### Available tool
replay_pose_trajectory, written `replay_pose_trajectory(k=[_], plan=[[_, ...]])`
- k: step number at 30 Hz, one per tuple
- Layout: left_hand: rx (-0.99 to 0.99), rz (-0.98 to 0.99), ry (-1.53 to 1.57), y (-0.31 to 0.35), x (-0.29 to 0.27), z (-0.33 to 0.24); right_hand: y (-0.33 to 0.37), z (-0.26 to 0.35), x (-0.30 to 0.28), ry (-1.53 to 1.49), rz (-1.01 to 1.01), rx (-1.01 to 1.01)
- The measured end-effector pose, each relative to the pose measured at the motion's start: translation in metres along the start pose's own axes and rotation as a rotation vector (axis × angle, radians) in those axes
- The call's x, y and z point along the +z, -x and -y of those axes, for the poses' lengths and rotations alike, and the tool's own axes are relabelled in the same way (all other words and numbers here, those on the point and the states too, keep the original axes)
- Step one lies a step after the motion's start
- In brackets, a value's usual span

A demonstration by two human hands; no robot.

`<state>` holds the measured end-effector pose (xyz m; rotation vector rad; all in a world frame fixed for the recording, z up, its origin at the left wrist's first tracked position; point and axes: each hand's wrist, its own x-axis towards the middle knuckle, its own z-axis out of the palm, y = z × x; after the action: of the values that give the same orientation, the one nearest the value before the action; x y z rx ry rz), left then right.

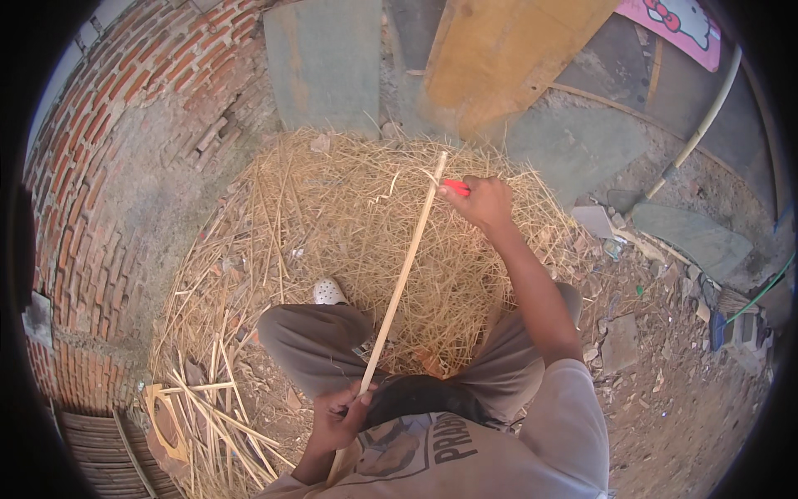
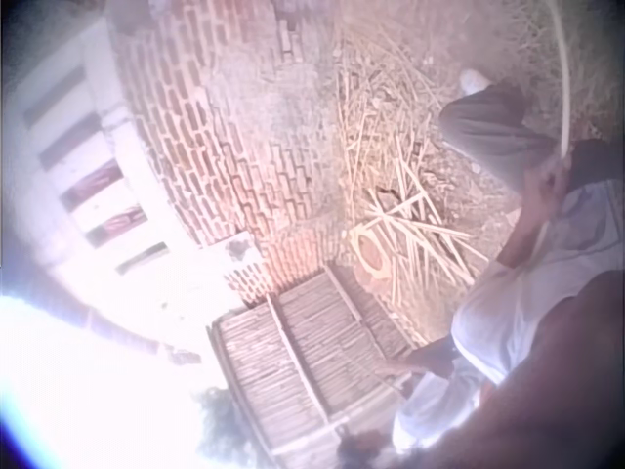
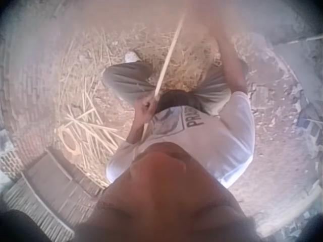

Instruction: The person sits on the ground and uses a red utility knife to shave a long bamboo strip. They repeatedly scrape the surface of the strip to remove the outer layer, holding the strip with one hand and the knife with the other. The person works on a single strip for the duration of the clip.

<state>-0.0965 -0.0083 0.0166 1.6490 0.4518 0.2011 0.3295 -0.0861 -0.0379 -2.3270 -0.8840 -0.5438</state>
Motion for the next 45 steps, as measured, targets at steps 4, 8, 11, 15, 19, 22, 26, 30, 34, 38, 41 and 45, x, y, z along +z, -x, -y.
replay_pose_trajectory(k=[4, 8, 11, 15, 19, 22, 26, 30, 34, 38, 41, 45], plan=[[-0.124, -0.012, 0.116, 0.007, -0.006, -0.007, -0.008, -0.014, 0.010, 0.107, -0.004, 0.091], [-0.114, 0.106, 0.020, 0.036, -0.030, -0.009, -0.030, -0.125, -0.011, -0.115, -0.131, 0.775], [-0.203, -0.216, 0.033, 0.043, -0.040, 0.005, -0.032, -0.068, -0.029, -0.136, -0.015, 0.640], [-0.148, -0.253, 0.030, 0.008, -0.026, 0.015, 0.023, 0.051, -0.008, -0.282, 0.307, 0.211], [0.034, -0.303, -0.024, -0.047, -0.009, 0.012, 0.072, 0.114, -0.011, -0.321, 0.343, -0.354], [0.037, -0.302, 0.099, -0.065, 0.000, -0.008, 0.086, 0.127, -0.018, -0.341, 0.399, -0.421], [0.016, -0.281, 0.067, -0.069, 0.007, -0.014, 0.075, 0.119, -0.019, -0.323, 0.305, -0.395], [-0.016, -0.246, 0.104, -0.070, 0.013, -0.013, 0.068, 0.102, -0.012, -0.260, 0.255, -0.259], [0.012, -0.264, 0.036, -0.073, 0.014, -0.013, 0.071, 0.115, -0.021, -0.302, 0.243, -0.411], [0.124, -0.242, -0.174, -0.080, 0.010, -0.013, 0.068, 0.108, -0.013, -0.301, 0.192, -0.431], [0.148, -0.236, -0.184, -0.082, 0.008, -0.017, 0.061, 0.102, -0.006, -0.262, 0.109, -0.440], [0.050, -0.209, -0.060, -0.077, 0.008, -0.020, 0.052, 0.091, -0.001, -0.210, 0.161, -0.297]])
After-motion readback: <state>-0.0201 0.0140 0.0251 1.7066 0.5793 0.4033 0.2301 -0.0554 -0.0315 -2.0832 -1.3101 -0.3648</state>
